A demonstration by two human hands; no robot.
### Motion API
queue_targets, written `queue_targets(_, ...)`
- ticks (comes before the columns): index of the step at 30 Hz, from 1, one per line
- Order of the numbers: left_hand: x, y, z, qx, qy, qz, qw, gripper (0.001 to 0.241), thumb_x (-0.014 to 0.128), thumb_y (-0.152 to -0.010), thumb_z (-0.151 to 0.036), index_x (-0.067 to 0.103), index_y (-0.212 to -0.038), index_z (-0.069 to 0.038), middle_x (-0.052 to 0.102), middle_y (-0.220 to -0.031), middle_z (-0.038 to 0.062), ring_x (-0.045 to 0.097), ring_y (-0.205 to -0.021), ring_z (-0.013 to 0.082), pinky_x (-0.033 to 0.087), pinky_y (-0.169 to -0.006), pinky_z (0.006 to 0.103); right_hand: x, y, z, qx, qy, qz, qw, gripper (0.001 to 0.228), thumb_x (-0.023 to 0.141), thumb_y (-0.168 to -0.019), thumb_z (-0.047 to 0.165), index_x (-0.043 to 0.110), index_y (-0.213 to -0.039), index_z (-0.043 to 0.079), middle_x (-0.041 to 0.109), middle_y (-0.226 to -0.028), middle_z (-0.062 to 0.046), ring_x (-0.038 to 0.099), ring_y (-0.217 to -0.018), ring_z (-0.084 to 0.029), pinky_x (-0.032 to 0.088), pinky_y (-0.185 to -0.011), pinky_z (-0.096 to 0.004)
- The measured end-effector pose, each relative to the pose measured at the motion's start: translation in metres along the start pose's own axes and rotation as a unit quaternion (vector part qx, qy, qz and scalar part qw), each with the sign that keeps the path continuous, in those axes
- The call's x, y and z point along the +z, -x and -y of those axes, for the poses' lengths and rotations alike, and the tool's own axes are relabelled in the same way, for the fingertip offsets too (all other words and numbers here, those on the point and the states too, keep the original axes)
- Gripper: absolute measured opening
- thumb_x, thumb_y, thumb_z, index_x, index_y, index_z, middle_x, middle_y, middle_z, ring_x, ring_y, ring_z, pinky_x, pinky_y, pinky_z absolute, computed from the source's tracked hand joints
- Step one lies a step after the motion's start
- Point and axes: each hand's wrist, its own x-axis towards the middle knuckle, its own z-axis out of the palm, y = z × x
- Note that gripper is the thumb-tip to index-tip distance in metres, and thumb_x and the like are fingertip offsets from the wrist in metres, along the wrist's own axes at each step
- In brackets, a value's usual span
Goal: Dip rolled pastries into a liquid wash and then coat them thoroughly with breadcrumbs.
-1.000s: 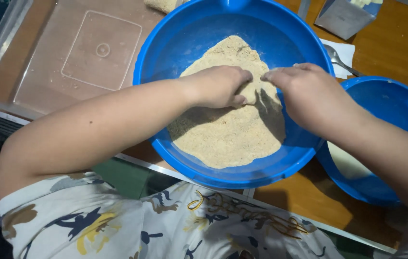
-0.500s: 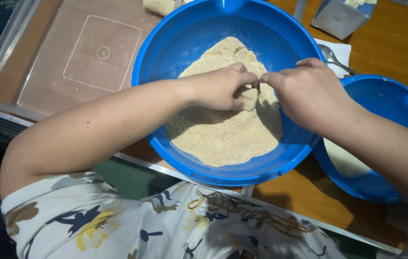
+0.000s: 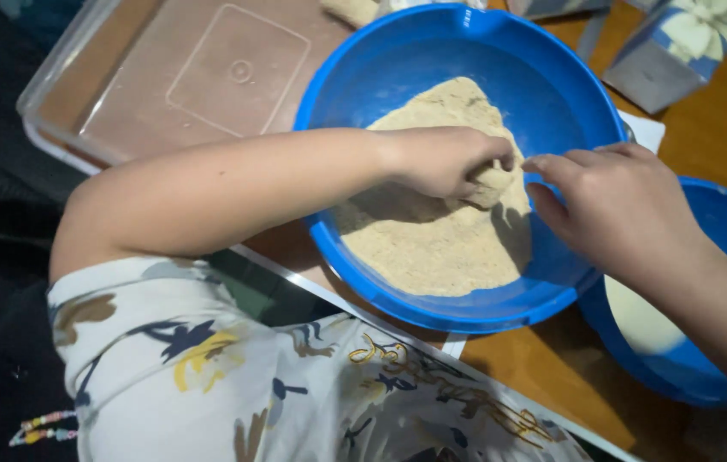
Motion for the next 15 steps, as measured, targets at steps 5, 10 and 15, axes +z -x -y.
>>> queue_targets(5,-0.001,-0.015,0.017,0.106,0.056,-0.087,0.989,0.043,0.076,-0.089,-0.009,0.059,-0.128,-0.007,0.074,-0.106,0.012,0.075,-0.1,0.0242,0.058,-0.086,0.0394,-0.018,-0.007,0.012,0.046,0.029,0.029,0.998,0.022,0.073,-0.091,0.025,0.077,-0.11,0.014,0.075,-0.084,-0.008,0.072,-0.079,-0.028,0.057,-0.081,-0.044)
queue_targets(10,-0.055,-0.009,0.02,0.093,0.094,-0.141,0.981,0.045,0.078,-0.087,-0.01,0.061,-0.128,-0.01,0.074,-0.117,0.008,0.077,-0.108,0.0202,0.064,-0.085,0.0361,-0.036,-0.007,0.018,0.093,0.055,0.022,0.994,0.035,0.074,-0.09,0.026,0.075,-0.122,0.013,0.077,-0.089,-0.009,0.074,-0.08,-0.028,0.058,-0.073,-0.041)
queue_targets(15,-0.131,0.022,0.075,0.142,0.099,-0.194,0.966,0.049,0.083,-0.095,-0.007,0.061,-0.139,-0.007,0.074,-0.13,0.014,0.075,-0.121,0.0246,0.065,-0.099,0.0362,-0.029,-0.003,0.013,0.167,0.034,0.068,0.983,0.037,0.072,-0.092,0.025,0.074,-0.127,0.015,0.078,-0.101,-0.009,0.075,-0.079,-0.026,0.06,-0.072,-0.039)
